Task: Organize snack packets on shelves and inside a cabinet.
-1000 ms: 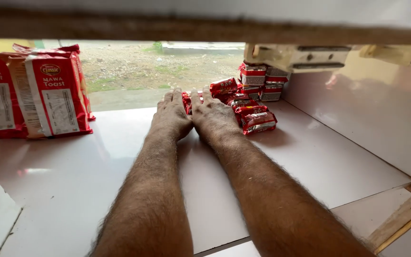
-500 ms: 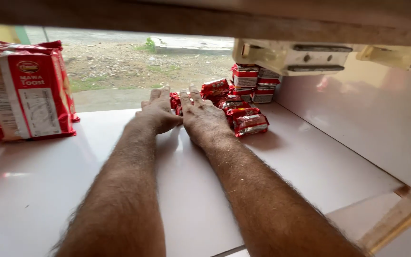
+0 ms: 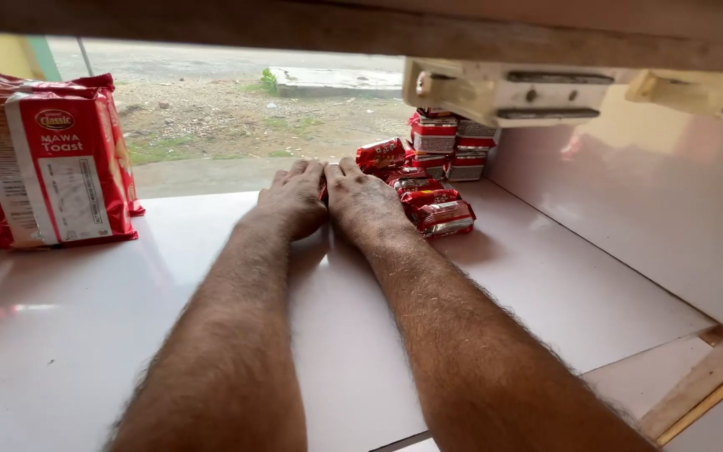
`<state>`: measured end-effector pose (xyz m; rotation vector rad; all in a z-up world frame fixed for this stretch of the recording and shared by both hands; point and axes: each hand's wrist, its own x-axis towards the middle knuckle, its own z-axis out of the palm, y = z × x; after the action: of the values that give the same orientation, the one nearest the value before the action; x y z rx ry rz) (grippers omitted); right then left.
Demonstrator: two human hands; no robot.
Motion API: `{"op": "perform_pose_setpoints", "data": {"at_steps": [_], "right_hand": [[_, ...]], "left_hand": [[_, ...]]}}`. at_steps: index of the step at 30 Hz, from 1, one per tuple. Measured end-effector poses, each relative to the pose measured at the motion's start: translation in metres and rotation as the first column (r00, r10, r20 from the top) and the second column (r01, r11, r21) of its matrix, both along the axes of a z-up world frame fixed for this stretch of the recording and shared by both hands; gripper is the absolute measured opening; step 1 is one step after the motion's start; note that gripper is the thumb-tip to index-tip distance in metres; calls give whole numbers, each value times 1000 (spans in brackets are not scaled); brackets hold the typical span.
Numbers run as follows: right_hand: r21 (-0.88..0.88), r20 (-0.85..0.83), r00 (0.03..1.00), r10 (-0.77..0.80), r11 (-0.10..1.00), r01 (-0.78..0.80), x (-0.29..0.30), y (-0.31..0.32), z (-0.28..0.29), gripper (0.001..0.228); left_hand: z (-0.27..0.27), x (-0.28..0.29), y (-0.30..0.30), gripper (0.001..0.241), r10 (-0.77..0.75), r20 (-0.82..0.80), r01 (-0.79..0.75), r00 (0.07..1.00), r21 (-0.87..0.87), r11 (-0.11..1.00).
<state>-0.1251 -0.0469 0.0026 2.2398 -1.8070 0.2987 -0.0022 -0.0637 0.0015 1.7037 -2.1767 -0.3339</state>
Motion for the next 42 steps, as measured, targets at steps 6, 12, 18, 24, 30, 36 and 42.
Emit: {"op": "perform_pose_setpoints", "data": {"at_steps": [6, 12, 18, 24, 30, 36, 42], "right_hand": [[72, 80, 996, -45, 997, 39, 6, 21, 17, 68], [102, -1, 1000, -13, 995, 13, 4, 19, 16, 69], [127, -84, 996, 14, 992, -3, 1, -1, 5, 58], [20, -77, 992, 103, 995, -102, -3, 10, 9, 66], [94, 173, 983, 67, 992, -84, -1, 31, 19, 43], [-104, -310, 911, 271, 943, -316, -13, -11, -4, 40], [163, 164, 985, 54, 983, -81, 7, 70, 28, 48]], "left_hand": [[12, 1, 5, 64, 3, 53, 2, 999, -94, 996], [28, 1, 32, 51, 44, 139, -46, 989, 10, 999], [7, 1, 0, 52, -18, -60, 20, 998, 35, 999], [23, -1, 33, 70, 6, 54, -4, 999, -41, 999], [30, 5, 40, 49, 107, 43, -104, 993, -60, 993], [14, 12, 26, 30, 8, -227, 5, 974, 59, 998], [14, 5, 35, 42, 161, -434, -138, 886, 85, 987]]}}
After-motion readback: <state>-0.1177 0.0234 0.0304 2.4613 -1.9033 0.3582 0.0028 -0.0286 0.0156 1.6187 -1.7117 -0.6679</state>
